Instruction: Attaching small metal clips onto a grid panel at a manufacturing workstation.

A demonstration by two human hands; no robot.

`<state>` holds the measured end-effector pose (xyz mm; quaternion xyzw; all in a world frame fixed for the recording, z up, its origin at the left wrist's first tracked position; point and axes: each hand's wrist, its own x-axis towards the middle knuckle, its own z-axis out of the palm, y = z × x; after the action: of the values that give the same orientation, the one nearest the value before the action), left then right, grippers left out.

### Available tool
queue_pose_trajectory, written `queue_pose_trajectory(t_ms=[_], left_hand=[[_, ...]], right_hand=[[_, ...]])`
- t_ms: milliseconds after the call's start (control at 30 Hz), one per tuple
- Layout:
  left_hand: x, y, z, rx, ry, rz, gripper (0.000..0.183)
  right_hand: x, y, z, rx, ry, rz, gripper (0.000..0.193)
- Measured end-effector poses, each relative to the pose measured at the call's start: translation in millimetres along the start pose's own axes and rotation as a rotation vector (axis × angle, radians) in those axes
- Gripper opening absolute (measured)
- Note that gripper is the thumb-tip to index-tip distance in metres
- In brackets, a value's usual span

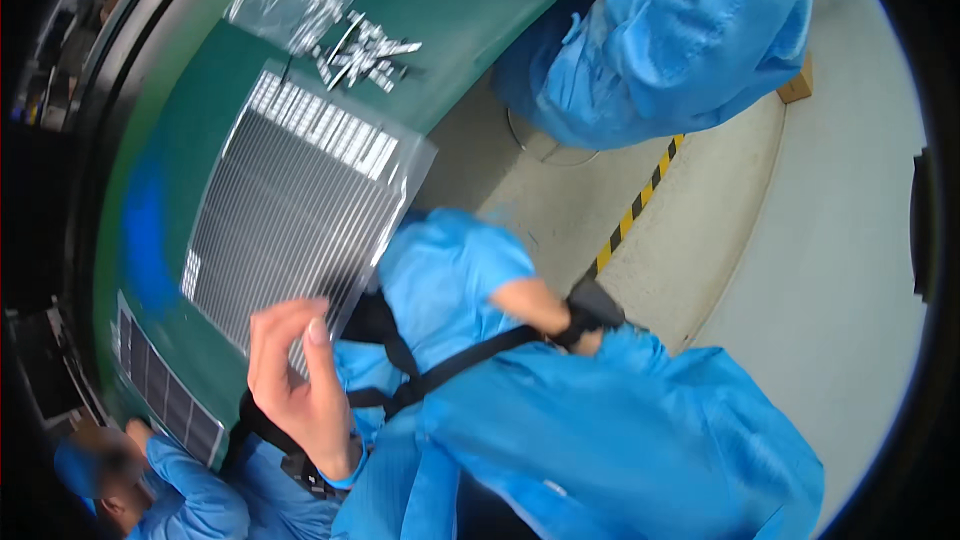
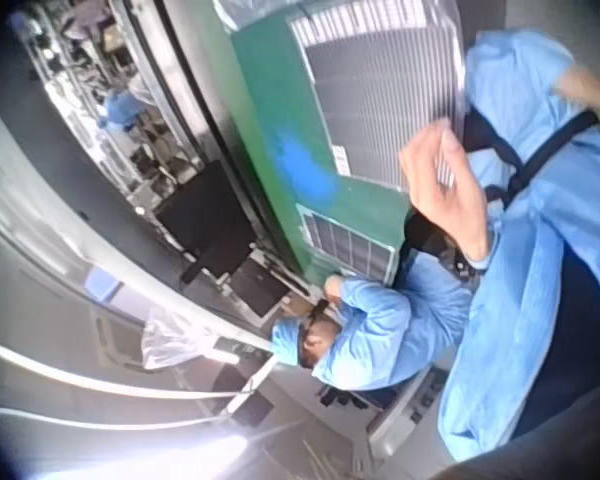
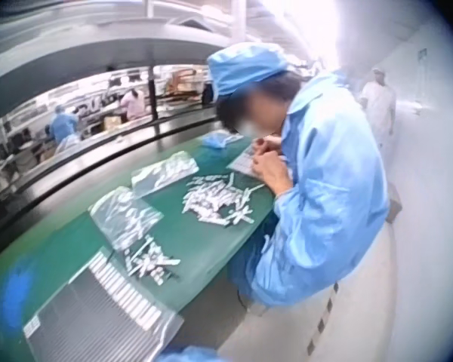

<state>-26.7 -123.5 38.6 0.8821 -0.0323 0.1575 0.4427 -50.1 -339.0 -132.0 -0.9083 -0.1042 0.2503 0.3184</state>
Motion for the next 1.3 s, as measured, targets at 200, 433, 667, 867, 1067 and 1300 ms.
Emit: queue_pose_trajectory(t_ms=[200, 433, 667, 867, 1067, 1300], left_hand=[[22.5, 18.3, 12.6, 0.108, -0.154, 0.023, 0.008], [63.9, 45.8, 62.9, 0.111, -0.376, 0.183, 0.008], [97.4, 60.4, 69.3, -0.139, -0.974, 0.119, 0.016], [95.9, 36.1, 60.8, -0.243, -1.33, -0.038, 0.029], [69.0, 9.5, 52.5, -0.398, -1.515, -0.241, 0.03], [36.5, -21.1, 33.5, -0.171, -1.615, -0.6, 0.04]], right_hand=[[-34.9, -38.8, 36.1, 0.133, -0.131, -0.046, 0.032], [-32.9, -31.8, 26.4, 0.269, -0.189, 0.009, 0.032], [-29.4, -46.5, 4.5, 0.338, -0.154, 0.143, 0.033], [-71.6, -69.9, -45.0, 0.39, 0.043, 0.114, 0.033], [-112.1, -59.5, -24.8, 0.78, -0.064, -0.124, 0.023], [24.6, -6.0, -48.0, 0.53, -0.082, 0.392, 0.031]])
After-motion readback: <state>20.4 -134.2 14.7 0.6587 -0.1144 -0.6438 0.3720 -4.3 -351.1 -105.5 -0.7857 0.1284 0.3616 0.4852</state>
